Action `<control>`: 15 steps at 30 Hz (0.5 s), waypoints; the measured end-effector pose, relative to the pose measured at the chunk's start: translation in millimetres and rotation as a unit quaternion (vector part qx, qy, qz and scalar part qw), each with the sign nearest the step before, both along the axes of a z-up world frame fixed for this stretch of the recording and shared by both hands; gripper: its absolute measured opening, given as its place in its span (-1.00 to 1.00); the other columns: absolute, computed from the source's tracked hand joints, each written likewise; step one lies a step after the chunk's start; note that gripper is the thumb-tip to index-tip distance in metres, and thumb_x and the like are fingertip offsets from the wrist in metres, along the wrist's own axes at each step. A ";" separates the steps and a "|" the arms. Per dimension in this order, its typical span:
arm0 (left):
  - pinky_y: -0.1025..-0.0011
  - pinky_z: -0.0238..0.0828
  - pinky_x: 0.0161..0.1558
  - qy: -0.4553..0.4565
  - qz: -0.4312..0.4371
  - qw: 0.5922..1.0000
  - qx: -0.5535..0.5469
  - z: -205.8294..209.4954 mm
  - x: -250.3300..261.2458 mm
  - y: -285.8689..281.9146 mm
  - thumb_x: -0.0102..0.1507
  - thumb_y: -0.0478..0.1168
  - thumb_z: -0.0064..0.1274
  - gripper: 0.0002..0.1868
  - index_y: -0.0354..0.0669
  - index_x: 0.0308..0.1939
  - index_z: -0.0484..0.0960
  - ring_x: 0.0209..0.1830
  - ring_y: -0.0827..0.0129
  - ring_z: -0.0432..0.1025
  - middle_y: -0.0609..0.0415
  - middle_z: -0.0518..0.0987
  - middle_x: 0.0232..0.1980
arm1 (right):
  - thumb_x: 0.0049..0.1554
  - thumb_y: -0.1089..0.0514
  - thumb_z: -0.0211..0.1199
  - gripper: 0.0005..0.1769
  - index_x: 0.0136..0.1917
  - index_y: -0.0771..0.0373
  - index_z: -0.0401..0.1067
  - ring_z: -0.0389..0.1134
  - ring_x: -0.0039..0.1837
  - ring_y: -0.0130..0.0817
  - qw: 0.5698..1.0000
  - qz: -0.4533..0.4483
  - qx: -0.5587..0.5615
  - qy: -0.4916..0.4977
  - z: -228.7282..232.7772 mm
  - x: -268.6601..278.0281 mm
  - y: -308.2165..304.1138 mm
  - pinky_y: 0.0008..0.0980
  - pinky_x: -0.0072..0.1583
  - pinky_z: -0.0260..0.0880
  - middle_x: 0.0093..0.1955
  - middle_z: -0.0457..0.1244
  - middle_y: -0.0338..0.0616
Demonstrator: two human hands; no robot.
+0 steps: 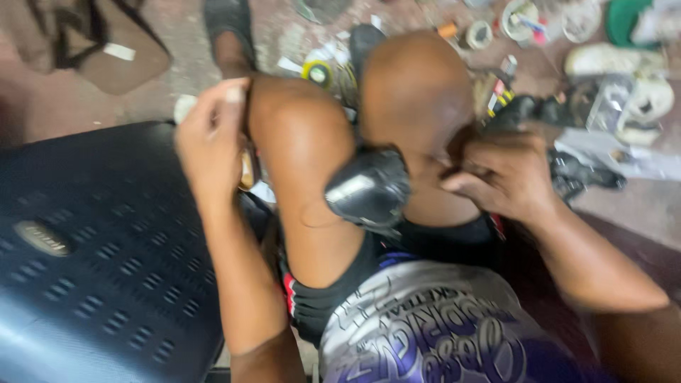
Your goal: The person sits on the floor and sews a black shoe using a needle and thread. They repeatedly push the needle through the shoe's upper and pull the thread to stitch the material.
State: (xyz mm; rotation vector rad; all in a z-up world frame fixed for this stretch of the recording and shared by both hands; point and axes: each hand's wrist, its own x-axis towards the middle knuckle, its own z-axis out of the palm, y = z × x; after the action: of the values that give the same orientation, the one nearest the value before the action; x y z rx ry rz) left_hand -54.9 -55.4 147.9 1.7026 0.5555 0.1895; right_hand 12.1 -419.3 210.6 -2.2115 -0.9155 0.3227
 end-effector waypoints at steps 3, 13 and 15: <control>0.49 0.35 -0.18 -0.020 0.098 0.994 0.033 78.9 -38.5 -49.3 0.39 -0.25 0.05 -0.85 -0.26 -0.07 0.65 -0.30 0.47 0.40 -0.02 0.60 -0.16 | 0.02 -0.16 0.47 -0.46 -0.43 0.24 0.29 0.18 -0.41 -0.21 1.000 0.011 -0.027 -0.005 1.5 -5.7 0.7 -0.21 -0.28 0.15 -0.47 0.13 -0.14; 0.31 0.39 -0.15 -0.123 -0.201 0.860 0.453 147.6 -39.5 -139.4 0.33 -0.17 0.32 -0.78 -0.02 0.04 0.71 -0.14 0.28 0.42 0.19 0.54 -0.02 | 0.08 -0.16 0.50 -0.39 -0.45 0.22 0.21 0.15 -0.44 -0.23 0.999 0.026 0.009 -0.030 9.2 -8.7 11.4 -0.19 -0.32 0.12 -0.50 0.07 -0.16; 0.31 0.37 -0.21 -0.129 -0.205 0.846 0.475 140.8 -39.9 -141.5 0.31 -0.20 0.32 -0.82 0.00 -0.02 0.71 -0.19 0.31 0.42 0.20 0.56 -0.05 | 0.06 -0.19 0.50 -0.36 -0.45 0.23 0.21 0.16 -0.45 -0.21 0.999 0.028 -0.004 -0.039 9.9 -7.3 12.8 -0.19 -0.33 0.13 -0.51 0.08 -0.15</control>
State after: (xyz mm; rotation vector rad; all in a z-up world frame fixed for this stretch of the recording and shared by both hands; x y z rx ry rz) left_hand -94.8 -196.9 288.6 2.6549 -0.1837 0.4210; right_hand 4.8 -406.5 220.5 -2.2221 -1.0213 0.2694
